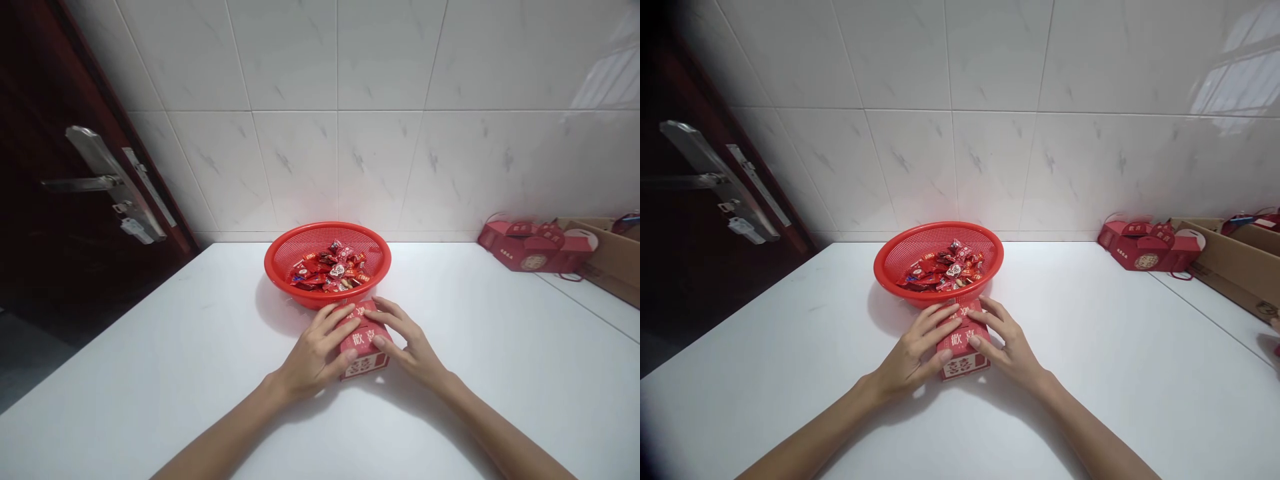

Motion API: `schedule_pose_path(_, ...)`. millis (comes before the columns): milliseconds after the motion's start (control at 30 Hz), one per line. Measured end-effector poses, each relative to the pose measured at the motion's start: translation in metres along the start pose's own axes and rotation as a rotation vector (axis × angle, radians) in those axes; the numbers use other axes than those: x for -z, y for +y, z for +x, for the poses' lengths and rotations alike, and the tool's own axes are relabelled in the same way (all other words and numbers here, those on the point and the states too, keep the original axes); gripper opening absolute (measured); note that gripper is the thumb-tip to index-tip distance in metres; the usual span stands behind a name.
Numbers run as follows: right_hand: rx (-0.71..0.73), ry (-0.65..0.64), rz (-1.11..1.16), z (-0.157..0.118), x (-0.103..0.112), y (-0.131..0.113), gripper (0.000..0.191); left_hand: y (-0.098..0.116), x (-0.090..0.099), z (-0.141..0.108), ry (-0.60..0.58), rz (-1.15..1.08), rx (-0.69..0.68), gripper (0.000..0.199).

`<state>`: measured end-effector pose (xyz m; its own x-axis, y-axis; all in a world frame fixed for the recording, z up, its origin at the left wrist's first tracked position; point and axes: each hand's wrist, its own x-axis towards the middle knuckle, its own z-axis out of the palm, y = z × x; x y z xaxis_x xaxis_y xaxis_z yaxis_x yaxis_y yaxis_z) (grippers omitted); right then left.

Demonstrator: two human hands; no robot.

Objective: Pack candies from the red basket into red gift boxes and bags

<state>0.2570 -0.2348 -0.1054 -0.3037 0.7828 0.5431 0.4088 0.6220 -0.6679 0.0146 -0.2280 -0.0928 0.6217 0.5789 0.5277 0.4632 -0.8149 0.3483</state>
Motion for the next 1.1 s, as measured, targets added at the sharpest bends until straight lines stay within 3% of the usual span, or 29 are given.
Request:
schedule_pose_path(167, 0.071, 0.005, -0.095, -0.003, -0.004, -0.002, 0.044, 0.005, 0.003, 0.002, -0.029, -0.009, 0.065, 0.044)
schedule_pose_path(333, 0.137, 0.016, -0.205, -0.009, -0.009, -0.009, 0.055, 0.013, 0.009, 0.009, -0.071, -0.01, 0.146, 0.052)
schedule_pose_path(567, 0.222, 0.077, -0.315, -0.013, -0.018, -0.017, 0.062, 0.023, -0.005, 0.005, 0.004, 0.024, 0.235, 0.061)
schedule_pose_path(800, 0.121, 0.089, -0.36, -0.014, -0.022, -0.021, 0.061, 0.029, -0.007, 0.006, 0.023, -0.037, 0.263, 0.067)
schedule_pose_path(1100, -0.015, 0.06, -0.353, -0.013, -0.018, -0.025, 0.071, 0.017, -0.012, 0.002, 0.061, -0.073, 0.226, 0.072)
